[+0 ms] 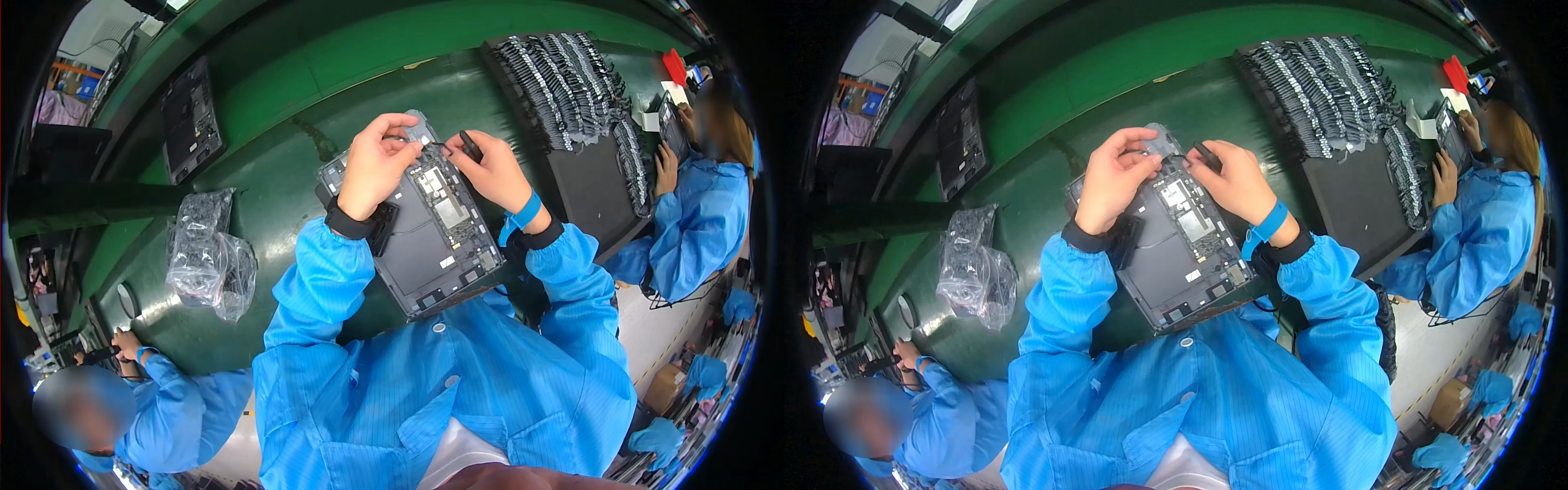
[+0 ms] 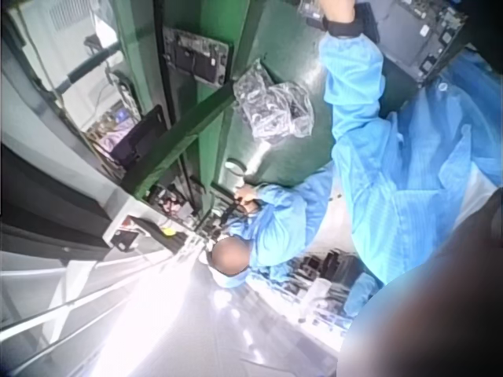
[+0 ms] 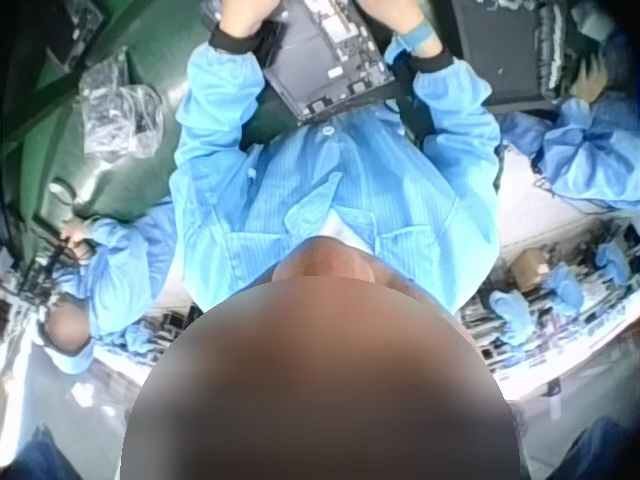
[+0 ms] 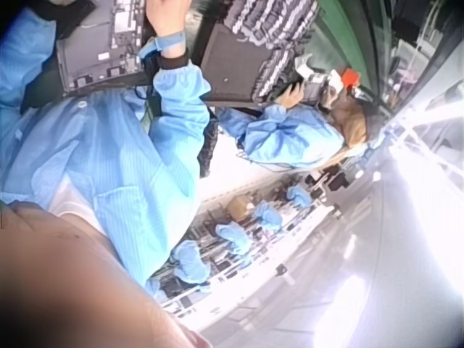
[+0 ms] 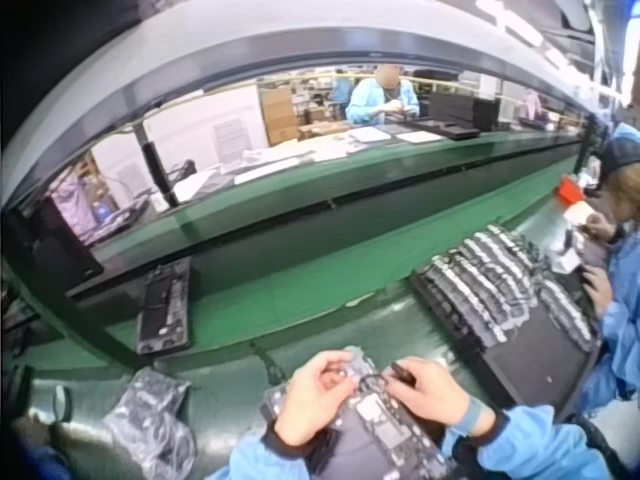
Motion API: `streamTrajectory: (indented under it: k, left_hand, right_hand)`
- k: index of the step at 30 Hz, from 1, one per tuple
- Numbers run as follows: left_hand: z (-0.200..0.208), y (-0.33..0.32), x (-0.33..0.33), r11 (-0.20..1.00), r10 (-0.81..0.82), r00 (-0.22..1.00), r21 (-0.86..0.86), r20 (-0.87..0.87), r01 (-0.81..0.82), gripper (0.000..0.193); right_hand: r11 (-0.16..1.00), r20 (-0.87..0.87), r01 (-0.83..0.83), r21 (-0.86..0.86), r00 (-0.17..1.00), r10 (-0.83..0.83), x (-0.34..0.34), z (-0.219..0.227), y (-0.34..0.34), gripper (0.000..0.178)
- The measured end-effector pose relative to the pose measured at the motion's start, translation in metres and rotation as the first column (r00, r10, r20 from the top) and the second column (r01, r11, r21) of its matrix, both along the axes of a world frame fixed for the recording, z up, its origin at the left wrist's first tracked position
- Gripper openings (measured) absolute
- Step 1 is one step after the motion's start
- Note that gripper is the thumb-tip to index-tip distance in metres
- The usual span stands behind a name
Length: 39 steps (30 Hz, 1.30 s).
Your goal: Manually assemble and connect components within a tablet or electronic device housing on a production line.
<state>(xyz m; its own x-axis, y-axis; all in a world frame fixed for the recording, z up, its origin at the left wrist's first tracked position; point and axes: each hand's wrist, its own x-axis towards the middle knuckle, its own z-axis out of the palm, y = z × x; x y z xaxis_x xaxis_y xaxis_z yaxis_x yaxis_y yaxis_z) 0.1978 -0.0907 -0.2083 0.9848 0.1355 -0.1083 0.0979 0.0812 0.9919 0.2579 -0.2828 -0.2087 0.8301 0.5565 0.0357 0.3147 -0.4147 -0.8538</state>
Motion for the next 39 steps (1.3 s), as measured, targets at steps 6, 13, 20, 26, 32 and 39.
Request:
streamTrajectory:
  k: [6, 13, 20, 26, 32, 39]
  left_hand:
    - [0.002, 0.005, 0.000, 0.998, -0.001, 1.000, 0.058, -0.025, 0.003, 0.034]
    - [0.002, 0.004, 0.002, 0.983, -0.043, 0.998, 0.177, -0.052, 0.052, 0.031]
    - [0.026, -0.005, 0.005, 0.722, -0.142, 0.943, 0.683, 0.302, -0.110, 0.020]
    - [0.025, -0.006, 0.020, 0.618, -0.366, 0.921, 0.774, 0.132, 0.135, 0.017]
    - [0.028, 0.003, 0.032, 0.515, -0.487, 0.872, 0.823, 0.049, 0.241, 0.014]
    - [0.027, 0.006, 0.032, 0.392, -0.608, 0.787, 0.902, 0.105, 0.182, 0.009]
  right_hand:
    - [0.977, -0.244, 0.049, 0.206, 0.970, 0.003, 0.004, -0.009, -0.002, 0.021]
    - [0.999, -0.284, 0.021, 0.040, 0.959, -0.009, 0.011, -0.005, 0.001, 0.024]
    - [0.999, -0.148, 0.016, -0.038, 0.989, -0.021, 0.010, 0.002, 0.004, 0.029]
    - [0.999, -0.178, 0.012, 0.033, 0.984, -0.006, 0.009, -0.002, 0.004, 0.029]
    - [0.999, -0.183, 0.036, -0.002, 0.982, -0.036, 0.007, 0.002, 0.001, 0.031]
    - [0.973, -0.287, 0.154, 0.172, 0.953, -0.100, 0.005, 0.008, -0.031, 0.038]
